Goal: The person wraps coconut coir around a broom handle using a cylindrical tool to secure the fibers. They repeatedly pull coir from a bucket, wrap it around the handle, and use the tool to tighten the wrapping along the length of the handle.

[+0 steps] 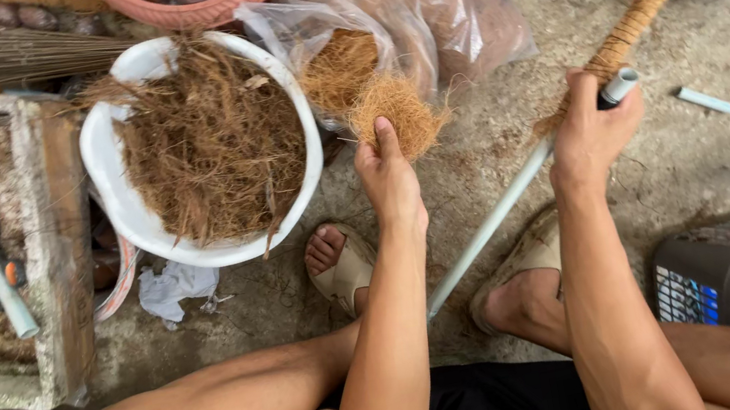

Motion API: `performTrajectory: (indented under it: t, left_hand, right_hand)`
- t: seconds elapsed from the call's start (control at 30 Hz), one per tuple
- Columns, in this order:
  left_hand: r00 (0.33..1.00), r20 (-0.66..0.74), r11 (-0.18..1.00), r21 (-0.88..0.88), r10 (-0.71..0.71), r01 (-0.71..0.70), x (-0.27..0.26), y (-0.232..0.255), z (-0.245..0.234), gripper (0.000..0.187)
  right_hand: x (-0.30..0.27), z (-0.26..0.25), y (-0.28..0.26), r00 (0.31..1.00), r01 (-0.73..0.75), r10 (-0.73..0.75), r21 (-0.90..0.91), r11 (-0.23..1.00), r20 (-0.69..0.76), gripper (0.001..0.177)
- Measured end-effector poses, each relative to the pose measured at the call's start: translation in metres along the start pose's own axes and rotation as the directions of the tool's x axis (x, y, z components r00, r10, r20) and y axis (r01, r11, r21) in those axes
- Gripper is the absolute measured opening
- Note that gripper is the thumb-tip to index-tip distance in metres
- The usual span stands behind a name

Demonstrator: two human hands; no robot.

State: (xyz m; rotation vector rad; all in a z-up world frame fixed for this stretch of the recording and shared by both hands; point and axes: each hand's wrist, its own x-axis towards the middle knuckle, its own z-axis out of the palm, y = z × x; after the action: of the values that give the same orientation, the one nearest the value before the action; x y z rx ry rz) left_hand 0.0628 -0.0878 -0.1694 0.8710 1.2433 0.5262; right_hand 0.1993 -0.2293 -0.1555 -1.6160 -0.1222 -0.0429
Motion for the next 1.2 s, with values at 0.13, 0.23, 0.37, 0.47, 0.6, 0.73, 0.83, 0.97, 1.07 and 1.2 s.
performTrajectory:
  t: [0.13,0.23,0.37,0.47,0.6,0.73,0.83,0.97,1.07,1.2]
  left_hand:
    - [0.999,-0.038,0.992,-0.119,-0.036,0.031,-0.001,0.016,-0.001,0.038]
    - [0.997,-0.075,0.973,-0.231,-0.001,-0.017,-0.006,0.022,-0.002,0.034]
    - [0.997,-0.051,0.888,-0.453,0.066,-0.082,-0.004,0.033,-0.001,0.028]
    - [0.988,-0.058,0.810,-0.566,0.146,-0.153,0.000,0.045,-0.009,0.028]
    - [0.957,-0.154,0.637,-0.718,0.247,-0.280,0.011,0.071,-0.019,0.027]
    - [0.921,-0.326,0.495,-0.777,0.213,-0.389,0.021,0.108,-0.038,0.031]
    - [0.887,-0.417,0.451,-0.764,0.199,-0.461,0.012,0.123,-0.054,0.034]
    - [0.861,-0.418,0.354,-0.789,0.289,-0.502,0.006,0.154,-0.044,0.042]
    - [0.865,-0.391,0.370,-0.788,0.315,-0.491,-0.012,0.145,-0.053,0.050]
    - [0.831,-0.407,0.413,-0.729,0.380,-0.546,-0.021,0.152,-0.063,0.059]
  right_hand:
    - [0.004,0.018,-0.036,0.984,0.123,-0.125,0.020,0.992,0.129,0.009]
    - [0.008,0.037,-0.070,0.907,0.197,-0.198,0.039,0.980,0.371,0.010]
    - [0.032,0.094,-0.108,0.739,0.103,-0.177,0.152,0.983,0.650,0.005]
    - [0.032,0.140,-0.124,0.628,0.095,-0.142,0.105,0.990,0.765,0.007]
    - [0.007,0.184,-0.132,0.536,0.256,-0.120,-0.025,0.966,0.835,0.018]
    - [-0.025,0.205,-0.142,0.551,0.109,-0.024,-0.043,0.993,0.834,0.012]
    - [-0.048,0.210,-0.152,0.517,0.148,-0.082,0.006,0.989,0.852,0.016]
    - [-0.061,0.215,-0.180,0.495,0.377,-0.393,0.216,0.901,0.775,0.023]
    - [-0.073,0.207,-0.184,0.479,0.183,-0.310,0.251,0.950,0.821,0.041]
    - [-0.079,0.217,-0.180,0.319,-0.128,-0.003,0.046,0.991,0.948,0.025]
